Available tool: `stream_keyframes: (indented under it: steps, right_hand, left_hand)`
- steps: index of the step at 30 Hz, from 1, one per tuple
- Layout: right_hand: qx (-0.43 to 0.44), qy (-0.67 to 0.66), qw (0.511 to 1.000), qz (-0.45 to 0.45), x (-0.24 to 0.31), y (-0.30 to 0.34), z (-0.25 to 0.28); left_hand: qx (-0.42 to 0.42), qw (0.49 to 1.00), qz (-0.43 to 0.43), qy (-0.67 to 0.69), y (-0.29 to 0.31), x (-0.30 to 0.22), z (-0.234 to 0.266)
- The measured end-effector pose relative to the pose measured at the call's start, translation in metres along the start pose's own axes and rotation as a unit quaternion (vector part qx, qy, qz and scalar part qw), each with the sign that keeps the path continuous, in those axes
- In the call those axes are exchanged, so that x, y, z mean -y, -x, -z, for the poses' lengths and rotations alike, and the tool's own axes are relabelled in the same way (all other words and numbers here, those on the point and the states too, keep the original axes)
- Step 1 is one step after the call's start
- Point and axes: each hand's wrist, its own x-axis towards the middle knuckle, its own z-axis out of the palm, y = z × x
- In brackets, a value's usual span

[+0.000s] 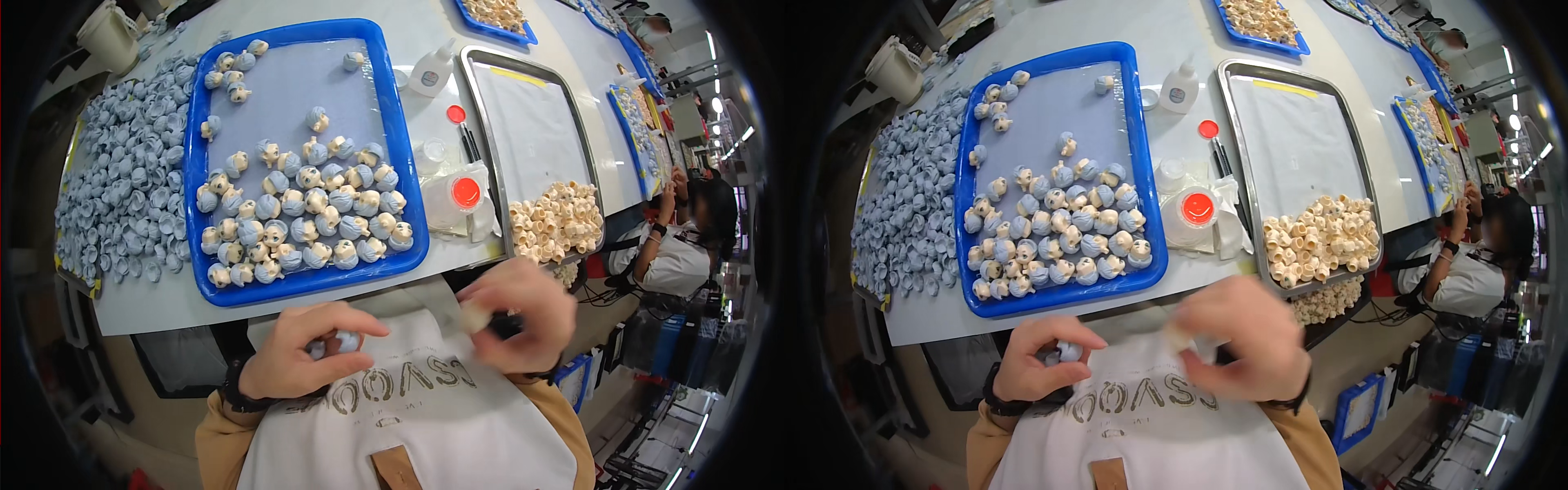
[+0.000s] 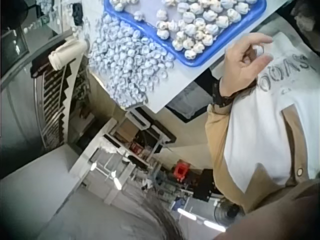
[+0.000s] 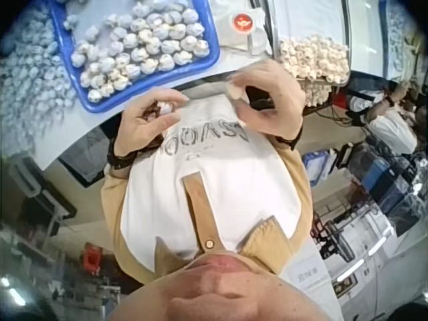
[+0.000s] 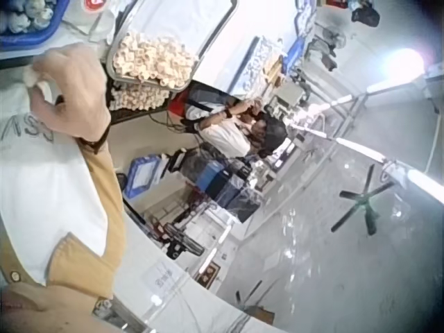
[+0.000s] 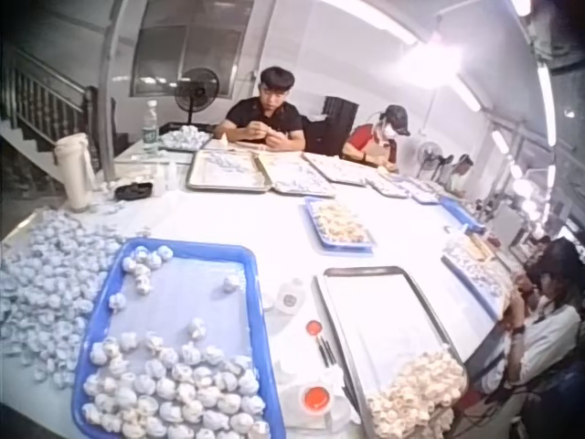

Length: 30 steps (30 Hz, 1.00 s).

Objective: The person repeatedly picks up small blue and beige plastic components from trays on a table. They insert the beige piece into the blue piece to form a small decorative unit and place the assembled item back onto the blue tray. The process is continuous and repetitive throughout the clip.

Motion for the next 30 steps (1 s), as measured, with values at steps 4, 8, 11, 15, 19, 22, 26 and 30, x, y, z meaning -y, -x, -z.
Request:
stream_keyframes:
  steps: [4, 8, 11, 15, 19, 22, 26, 30]
  right_hand:
    - [0.074, 0.036, 0.995, 0.05, 0.001, -0.018, -0.039]
    - [0.107, 0.043, 0.991, 0.073, -0.006, -0.021, -0.052]
    - [0.062, 0.051, 0.993, 0.085, -0.008, -0.02, -0.065]
    - [0.025, 0.042, 0.997, 0.059, -0.008, -0.018, -0.067]
    - [-0.035, -0.022, 0.999, 0.008, -0.01, -0.017, -0.058]
    - [-0.067, -0.027, 0.997, -0.011, -0.009, -0.015, -0.048]
    - [-0.136, 0.009, 0.989, -0.057, -0.008, -0.006, -0.029]
    - [-0.162, 0.101, 0.974, -0.121, -0.013, -0.011, -0.012]
  left_hand:
    - [-0.064, 0.996, 0.005, 0.062, -0.008, -0.003, -0.009]
    - [-0.102, 0.991, -0.006, 0.083, -0.004, 0.009, -0.012]
    - [-0.092, 0.993, 0.001, 0.076, -0.004, 0.015, -0.013]
    - [-0.068, 0.986, 0.055, 0.142, -0.001, 0.003, -0.008]
    - [-0.084, 0.982, 0.06, 0.16, 0.0, 0.0, -0.008]
    - [-0.117, 0.979, 0.078, 0.145, -0.002, -0.002, -0.011]
    - [-0.138, 0.977, 0.053, 0.155, -0.004, -0.004, -0.013]
    - [-0.117, 0.986, 0.025, 0.119, 0.002, 0.008, -0.008]
